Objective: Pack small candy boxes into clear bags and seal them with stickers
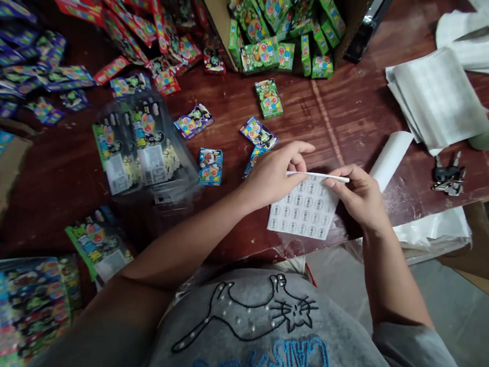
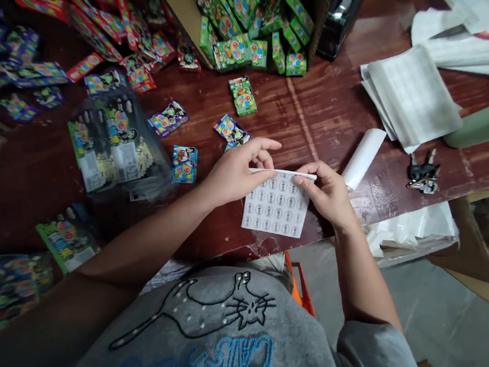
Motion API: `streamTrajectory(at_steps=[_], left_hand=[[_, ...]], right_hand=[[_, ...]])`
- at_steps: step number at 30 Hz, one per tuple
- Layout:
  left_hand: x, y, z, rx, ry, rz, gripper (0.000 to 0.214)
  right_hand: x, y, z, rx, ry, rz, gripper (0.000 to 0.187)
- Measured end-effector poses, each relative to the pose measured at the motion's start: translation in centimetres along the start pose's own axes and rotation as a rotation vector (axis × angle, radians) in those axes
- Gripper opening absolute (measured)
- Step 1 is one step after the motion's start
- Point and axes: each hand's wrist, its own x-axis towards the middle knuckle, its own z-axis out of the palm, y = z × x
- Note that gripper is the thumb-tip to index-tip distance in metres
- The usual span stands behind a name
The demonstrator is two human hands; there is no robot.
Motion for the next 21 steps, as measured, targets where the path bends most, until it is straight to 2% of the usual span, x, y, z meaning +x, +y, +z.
streamTrajectory(at_steps=[4, 7, 8, 10, 12, 13, 15, 17, 19, 21], left_hand=[[1.2, -0.3, -1.3, 0.109, -0.051, -0.051, 0.055], [0.9, 0.1, -1.9, 0.378, 0.108, 0.072, 0.072], [0.5, 0.2, -1.8, 0.474, 0.163, 0.139, 0.072], [-0.8, 0.4, -0.7, 0.634, 0.175, 0.286, 0.048], [-2.3, 0.0, 1.2, 0.744, 0.075, 0.380, 0.021], [-2.9, -0.4, 2.2, 0.780, 0.029, 0.395, 0.019], [-3.9, -1.4, 4.0, 0.822, -0.005, 0.365, 0.021], [-4.3, -2.2, 4.9, 0.823, 0.012, 0.325, 0.026], [-4.1, -2.7, 4.9, 0.773, 0.040, 0.283, 0.026], [-3.4, -2.8, 4.2, 0.650, 0.121, 0.231, 0.034]], right_hand=[[0.1, 0.1, -0.2, -0.022, 0.042, 0.007, 0.030], [0.3, 0.4, -0.6, -0.069, 0.108, 0.053, 0.037], [0.4, 0.6, -0.7, -0.098, 0.123, 0.062, 0.038], [0.7, 1.0, -0.8, -0.176, 0.135, 0.057, 0.039], [0.9, 1.5, -0.7, -0.255, 0.146, 0.034, 0.038], [1.0, 1.7, -0.6, -0.293, 0.157, 0.020, 0.035], [1.2, 2.0, -0.4, -0.365, 0.181, -0.002, 0.031], [1.3, 2.0, -0.2, -0.416, 0.203, -0.009, 0.027], [1.3, 1.9, -0.1, -0.413, 0.204, -0.004, 0.026], [1.2, 1.6, -0.3, -0.340, 0.180, -0.003, 0.027]])
